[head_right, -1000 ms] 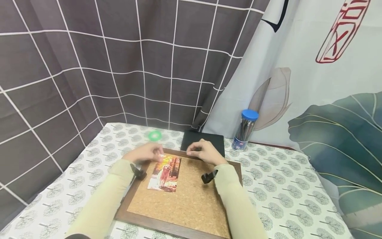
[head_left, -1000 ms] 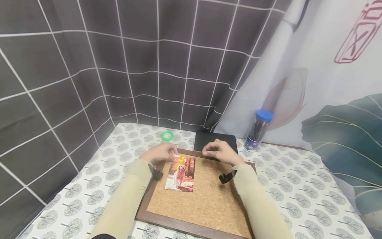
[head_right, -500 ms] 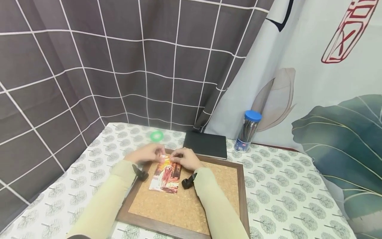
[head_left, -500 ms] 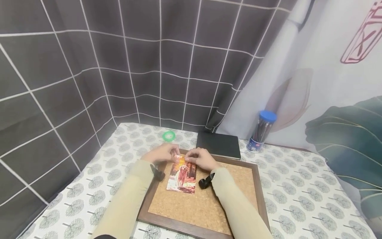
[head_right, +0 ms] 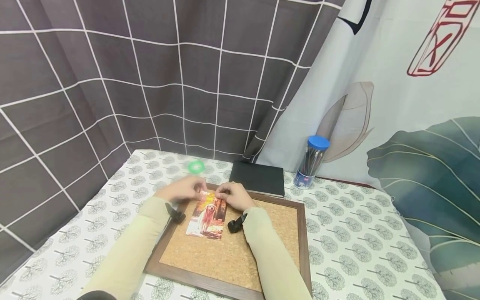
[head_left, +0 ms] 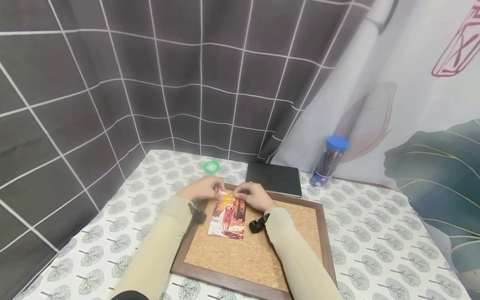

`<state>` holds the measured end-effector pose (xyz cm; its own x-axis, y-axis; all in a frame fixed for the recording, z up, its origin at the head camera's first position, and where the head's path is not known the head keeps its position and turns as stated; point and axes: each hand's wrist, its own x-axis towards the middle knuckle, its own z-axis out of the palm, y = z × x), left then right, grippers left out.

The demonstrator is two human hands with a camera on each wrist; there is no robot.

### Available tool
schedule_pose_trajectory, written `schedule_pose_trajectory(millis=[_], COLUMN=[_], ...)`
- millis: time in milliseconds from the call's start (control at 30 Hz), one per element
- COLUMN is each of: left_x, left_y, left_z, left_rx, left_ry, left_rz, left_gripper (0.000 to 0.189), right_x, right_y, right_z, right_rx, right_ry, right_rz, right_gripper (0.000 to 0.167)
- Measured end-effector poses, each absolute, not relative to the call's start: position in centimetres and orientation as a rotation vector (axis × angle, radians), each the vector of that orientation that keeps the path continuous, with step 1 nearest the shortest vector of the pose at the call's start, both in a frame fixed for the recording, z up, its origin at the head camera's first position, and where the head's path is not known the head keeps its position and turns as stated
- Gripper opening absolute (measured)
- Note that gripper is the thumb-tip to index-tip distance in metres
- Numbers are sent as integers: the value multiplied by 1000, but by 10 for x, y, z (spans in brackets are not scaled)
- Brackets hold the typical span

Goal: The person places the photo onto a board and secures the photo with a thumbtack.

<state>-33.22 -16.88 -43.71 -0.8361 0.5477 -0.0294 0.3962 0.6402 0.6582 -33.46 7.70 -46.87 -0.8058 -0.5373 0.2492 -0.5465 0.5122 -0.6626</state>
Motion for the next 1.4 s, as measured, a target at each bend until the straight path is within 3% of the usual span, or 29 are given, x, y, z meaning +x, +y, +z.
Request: schedule_pose_trajectory(millis=[233, 1400], left_x=[-333, -331], left_y=[-169, -166], left_z=[-439, -438], left_rx=[761, 727], left_ry=[2633, 2623], left_rz=[1002, 1006], left_gripper=[20, 21], right_x=[-336, -331], right_y=[76, 68], right_z=[-468, -464], right_rx=[1058, 989], right_ry=[-2722, -2771], right_rz=[1127, 1071], right_gripper=[6, 6])
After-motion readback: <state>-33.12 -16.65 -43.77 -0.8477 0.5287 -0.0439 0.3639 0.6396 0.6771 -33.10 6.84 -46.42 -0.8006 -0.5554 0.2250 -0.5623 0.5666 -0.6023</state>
